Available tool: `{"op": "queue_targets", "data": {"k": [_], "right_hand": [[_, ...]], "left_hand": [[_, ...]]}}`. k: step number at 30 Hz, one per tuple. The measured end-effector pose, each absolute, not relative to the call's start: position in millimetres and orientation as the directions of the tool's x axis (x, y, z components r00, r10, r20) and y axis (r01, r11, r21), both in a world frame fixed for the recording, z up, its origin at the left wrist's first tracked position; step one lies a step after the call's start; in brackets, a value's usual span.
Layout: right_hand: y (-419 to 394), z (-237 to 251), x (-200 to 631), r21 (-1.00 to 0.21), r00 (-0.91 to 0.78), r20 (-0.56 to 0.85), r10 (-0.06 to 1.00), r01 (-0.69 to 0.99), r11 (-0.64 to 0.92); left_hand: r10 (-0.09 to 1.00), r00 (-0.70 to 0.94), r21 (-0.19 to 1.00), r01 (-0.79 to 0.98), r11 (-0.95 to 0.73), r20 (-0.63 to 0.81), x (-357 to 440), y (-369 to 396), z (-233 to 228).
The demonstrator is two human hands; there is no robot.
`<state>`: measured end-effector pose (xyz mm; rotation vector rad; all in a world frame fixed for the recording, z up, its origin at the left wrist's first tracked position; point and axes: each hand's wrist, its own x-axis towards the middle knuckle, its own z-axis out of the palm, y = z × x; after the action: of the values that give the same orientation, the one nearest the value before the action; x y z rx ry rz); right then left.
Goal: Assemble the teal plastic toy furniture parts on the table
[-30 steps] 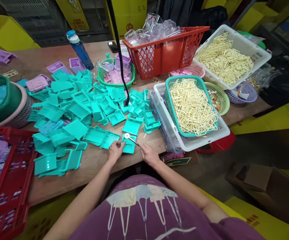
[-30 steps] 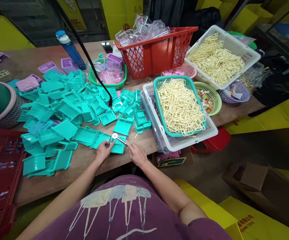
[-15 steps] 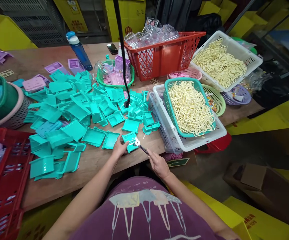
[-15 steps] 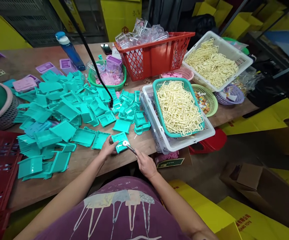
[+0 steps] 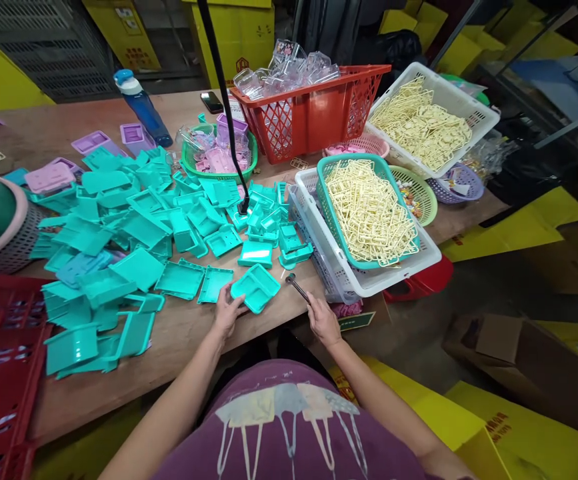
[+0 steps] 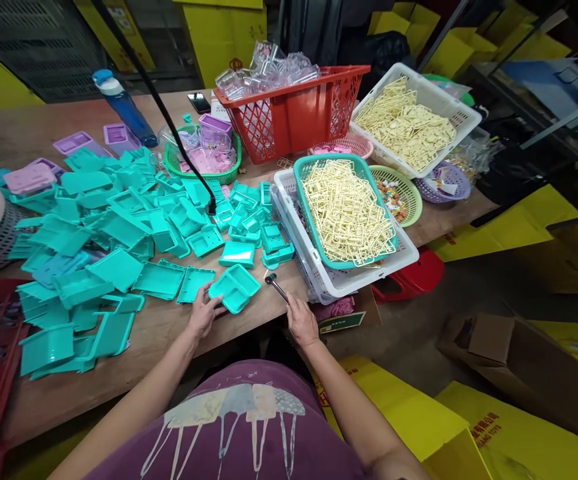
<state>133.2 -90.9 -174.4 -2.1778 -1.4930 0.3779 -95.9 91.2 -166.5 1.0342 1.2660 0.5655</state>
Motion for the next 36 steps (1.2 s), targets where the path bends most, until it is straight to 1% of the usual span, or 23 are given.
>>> {"op": "queue_targets", "data": {"k": [2, 3, 5, 7, 9, 11, 13, 14, 15, 16, 18, 20, 21, 23, 25, 27, 28, 30, 32, 33, 34, 36], "right_hand": [[-77.2, -181.2, 129.0, -0.523, 0.374, -0.003, 0.927, 0.790, -0.320], [-68.7, -180.8, 123.2, -0.547, 0.374, -0.005, 0.928, 0.776, -0.315], [-50.9, -173.9, 107.6, -0.650, 0.366, -0.006, 0.931, 0.706, -0.282], [-35.2, -163.6, 93.3, -0.776, 0.331, -0.032, 0.943, 0.587, -0.232], [-25.1, -155.9, 87.3, -0.851, 0.291, -0.054, 0.955, 0.487, -0.196], [-21.5, -152.2, 90.9, -0.882, 0.243, -0.039, 0.969, 0.447, -0.148], [-21.5, -149.9, 99.3, -0.899, 0.175, 0.002, 0.985, 0.432, -0.075], [-21.4, -148.1, 103.0, -0.902, 0.135, 0.025, 0.991, 0.430, -0.036], [-20.4, -145.5, 105.4, -0.901, 0.098, 0.047, 0.994, 0.434, 0.000], [-18.4, -142.0, 106.2, -0.894, 0.075, 0.067, 0.995, 0.447, 0.027], [-11.0, -134.0, 103.4, -0.865, 0.088, 0.097, 0.991, 0.499, 0.040], [-0.9, -128.3, 97.8, -0.845, 0.166, 0.114, 0.979, 0.535, 0.008], [3.9, -127.6, 95.3, -0.854, 0.212, 0.112, 0.971, 0.519, -0.015], [11.0, -131.2, 92.2, -0.915, 0.277, 0.073, 0.958, 0.400, -0.045], [13.2, -140.0, 90.5, -0.973, 0.261, 0.006, 0.965, 0.224, -0.055], [11.2, -150.4, 88.7, -0.993, 0.207, -0.054, 0.977, 0.095, -0.075], [9.1, -155.0, 88.0, -0.994, 0.182, -0.073, 0.980, 0.069, -0.087], [3.1, -162.3, 89.2, -0.989, 0.150, -0.074, 0.986, 0.117, -0.092], [-5.7, -166.9, 95.9, -0.956, 0.124, -0.048, 0.991, 0.283, -0.081], [-11.4, -168.8, 101.3, -0.910, 0.127, -0.051, 0.991, 0.402, -0.098], [-17.7, -170.7, 107.8, -0.838, 0.153, -0.073, 0.985, 0.527, -0.144], [-31.1, -175.0, 121.2, -0.619, 0.255, -0.161, 0.953, 0.726, -0.299]], "left_hand": [[0.841, 0.273, 0.884, 0.151, 0.442, -0.467, -102.7, 79.3, -171.1], [0.846, 0.276, 0.890, 0.143, 0.433, -0.456, -104.2, 74.3, -173.6], [0.858, 0.285, 0.905, 0.140, 0.403, -0.426, -103.5, 67.7, -177.1], [0.872, 0.308, 0.924, 0.145, 0.353, -0.381, -100.2, 65.9, -175.3], [0.884, 0.334, 0.944, 0.159, 0.289, -0.326, -97.6, 69.1, -166.0], [0.898, 0.392, 0.967, 0.228, 0.116, -0.200, -97.6, 76.9, -150.6], [0.860, 0.507, 0.938, 0.323, -0.129, -0.056, -99.5, 87.8, -133.4], [0.818, 0.575, 0.900, 0.366, -0.235, -0.021, -100.4, 93.5, -125.7], [0.772, 0.635, 0.863, 0.402, -0.306, -0.022, -100.8, 98.8, -119.4], [0.739, 0.671, 0.837, 0.432, -0.337, -0.048, -100.6, 103.1, -114.5], [0.715, 0.693, 0.798, 0.479, -0.365, -0.089, -98.3, 107.4, -109.2], [0.747, 0.662, 0.803, 0.477, -0.357, -0.060, -94.6, 105.7, -108.4], [0.773, 0.633, 0.831, 0.450, -0.328, -0.037, -93.2, 103.3, -108.9], [0.800, 0.600, 0.916, 0.331, -0.227, -0.018, -92.5, 98.1, -110.7], [0.766, 0.643, 0.960, 0.226, -0.163, -0.022, -95.0, 95.0, -113.1], [0.685, 0.728, 0.949, 0.239, -0.205, -0.035, -98.8, 94.4, -115.8], [0.652, 0.757, 0.926, 0.279, -0.254, -0.050, -100.4, 94.6, -117.1], [0.629, 0.775, 0.862, 0.360, -0.355, -0.065, -102.3, 94.7, -119.4], [0.668, 0.744, 0.773, 0.447, -0.451, -0.040, -102.8, 93.6, -121.1], [0.704, 0.710, 0.705, 0.510, -0.493, -0.021, -102.8, 92.7, -122.1], [0.746, 0.666, 0.623, 0.584, -0.520, -0.002, -103.0, 91.7, -123.3], [0.812, 0.582, 0.442, 0.720, -0.535, 0.034, -104.0, 90.3, -127.9]]}}
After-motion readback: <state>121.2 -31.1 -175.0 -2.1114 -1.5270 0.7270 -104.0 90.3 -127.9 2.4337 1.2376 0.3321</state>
